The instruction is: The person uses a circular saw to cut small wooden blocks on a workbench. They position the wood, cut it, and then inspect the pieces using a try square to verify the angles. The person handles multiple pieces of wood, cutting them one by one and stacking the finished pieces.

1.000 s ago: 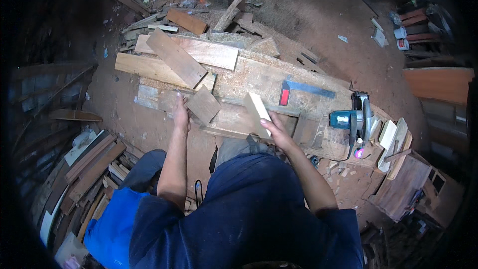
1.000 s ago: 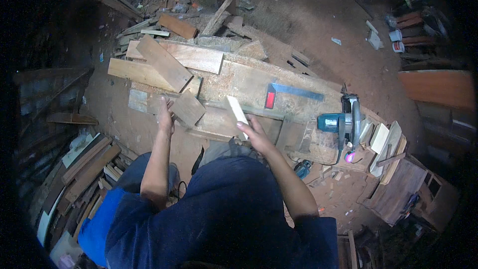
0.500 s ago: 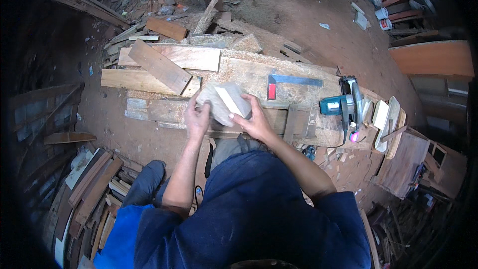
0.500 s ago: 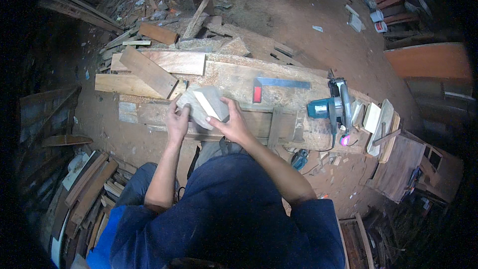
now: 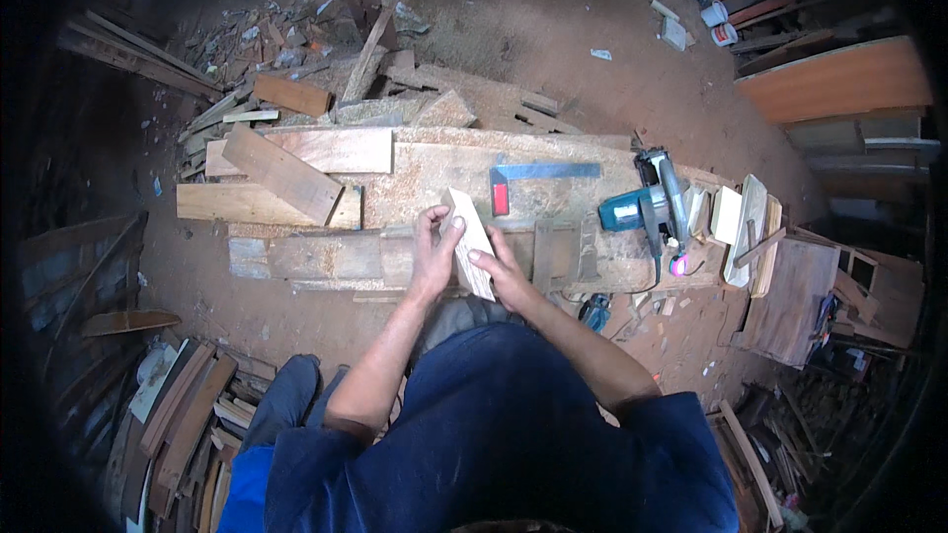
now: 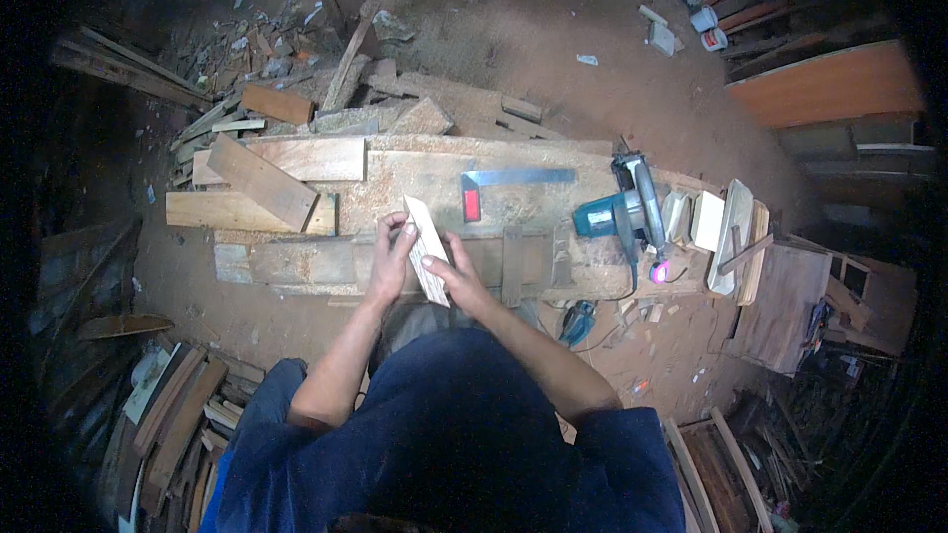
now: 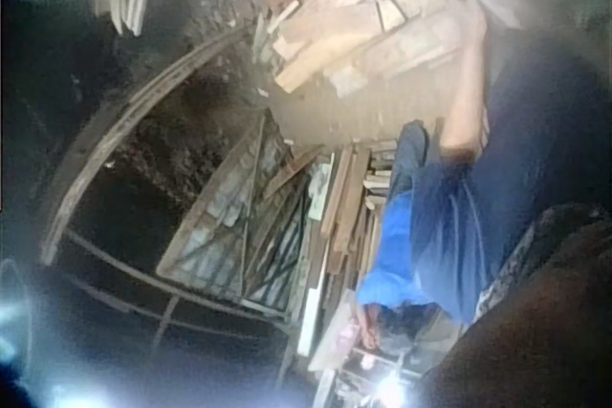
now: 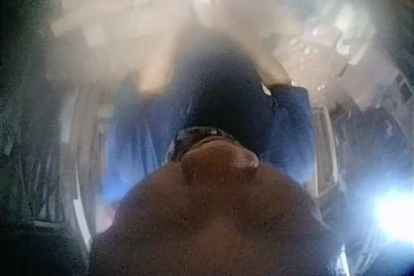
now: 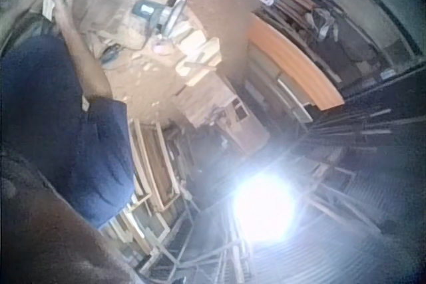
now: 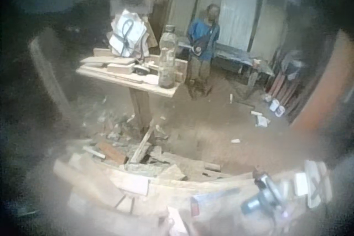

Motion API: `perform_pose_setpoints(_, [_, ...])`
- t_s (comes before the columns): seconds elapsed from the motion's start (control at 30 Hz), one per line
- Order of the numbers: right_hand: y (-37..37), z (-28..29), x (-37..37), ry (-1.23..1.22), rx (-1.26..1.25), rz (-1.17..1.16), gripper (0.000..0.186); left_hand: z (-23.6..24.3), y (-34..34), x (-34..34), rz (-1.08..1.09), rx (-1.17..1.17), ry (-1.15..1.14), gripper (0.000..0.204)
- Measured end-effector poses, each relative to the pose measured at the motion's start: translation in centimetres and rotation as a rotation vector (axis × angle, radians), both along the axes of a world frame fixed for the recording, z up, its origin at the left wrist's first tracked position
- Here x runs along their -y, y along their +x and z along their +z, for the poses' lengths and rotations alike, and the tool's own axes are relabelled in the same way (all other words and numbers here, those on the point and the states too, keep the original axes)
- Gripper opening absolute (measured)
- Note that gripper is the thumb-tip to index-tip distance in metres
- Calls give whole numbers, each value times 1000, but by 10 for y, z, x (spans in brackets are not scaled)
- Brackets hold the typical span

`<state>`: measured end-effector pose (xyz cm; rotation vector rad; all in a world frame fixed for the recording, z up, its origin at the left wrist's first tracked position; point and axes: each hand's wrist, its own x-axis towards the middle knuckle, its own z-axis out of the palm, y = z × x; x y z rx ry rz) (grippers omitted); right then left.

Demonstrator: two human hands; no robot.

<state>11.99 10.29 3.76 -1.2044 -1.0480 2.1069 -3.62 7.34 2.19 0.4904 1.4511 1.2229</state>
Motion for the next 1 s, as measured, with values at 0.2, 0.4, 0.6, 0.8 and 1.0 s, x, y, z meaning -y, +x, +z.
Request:
perform_pose_setpoints(0.2, [41,31,-14,-53,131,106,68,21,44,-13,94,363,-80,74])
perform_pose_setpoints(0.4, [118,24,-48,-391,-81,-85,66,7,65,-26,194,481,-134,70])
perform_pose_setpoints(0.6, [177,25,-119,-417,-350,-303,72,3,95,-26,325,393,-168,68])
perform_pose_setpoints(0.8, [216,-8,-199,-476,-324,-518,75,17,134,-14,341,400,-242,54])
perform_pose_setpoints(1.0, [215,-36,-286,-536,-415,-766,87,-3,154,-1,323,408,-291,65])
